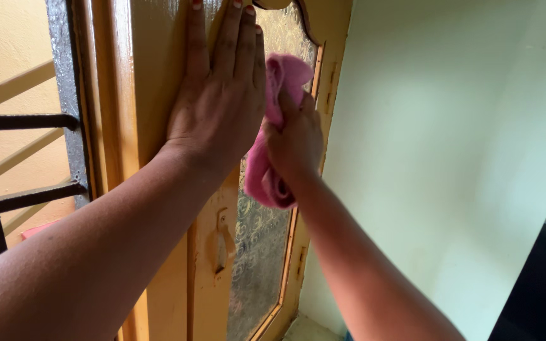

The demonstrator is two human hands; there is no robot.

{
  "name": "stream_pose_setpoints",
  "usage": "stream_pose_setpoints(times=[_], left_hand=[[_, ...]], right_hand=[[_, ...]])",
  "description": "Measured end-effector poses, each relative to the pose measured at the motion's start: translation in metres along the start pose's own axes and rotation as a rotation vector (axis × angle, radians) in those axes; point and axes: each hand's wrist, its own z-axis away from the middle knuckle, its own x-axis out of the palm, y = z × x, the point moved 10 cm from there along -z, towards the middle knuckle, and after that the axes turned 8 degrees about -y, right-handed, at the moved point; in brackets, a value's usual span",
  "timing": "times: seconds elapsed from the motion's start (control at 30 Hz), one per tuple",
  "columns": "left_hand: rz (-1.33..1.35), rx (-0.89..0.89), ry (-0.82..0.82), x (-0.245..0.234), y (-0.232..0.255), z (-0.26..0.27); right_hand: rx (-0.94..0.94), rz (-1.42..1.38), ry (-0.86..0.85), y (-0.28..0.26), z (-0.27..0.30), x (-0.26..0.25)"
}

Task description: The person wipes a yellow wooden door with a pink cloth, focusing on the frame and textured glass panel. They spray a blue cleaning solution onto the door and continue wiping the surface and edges.

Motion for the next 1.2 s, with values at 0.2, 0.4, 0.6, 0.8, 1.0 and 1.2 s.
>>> stream_pose_setpoints(times=[0.2,0.4,0.6,0.8,1.0,1.2], left_hand=[[0.033,0.008,-0.001,-0.004,-0.002,0.001],[-0.060,0.039,-0.049,-0.001,0.001,0.000],[-0.033,0.055,-0.059,0.001,0.003,0.001],[0.008,0.049,-0.023,0.000,0.003,0.002],[0.055,0.054,-0.029,0.005,0.006,0.002],[0.050,0.041,-0.045,0.011,0.005,-0.001]], right_hand=[[-0.063,-0.042,0.030,-0.034,0.030,-0.012],[0.087,0.036,-0.061,0.014,-0.005,0.008],[0.258,-0.022,-0.133,0.079,-0.033,0.036],[0.340,-0.044,-0.192,0.135,-0.054,0.055],[0.121,0.030,-0.072,0.127,-0.047,0.052],[0.090,-0.074,-0.053,0.072,0.006,0.043]])
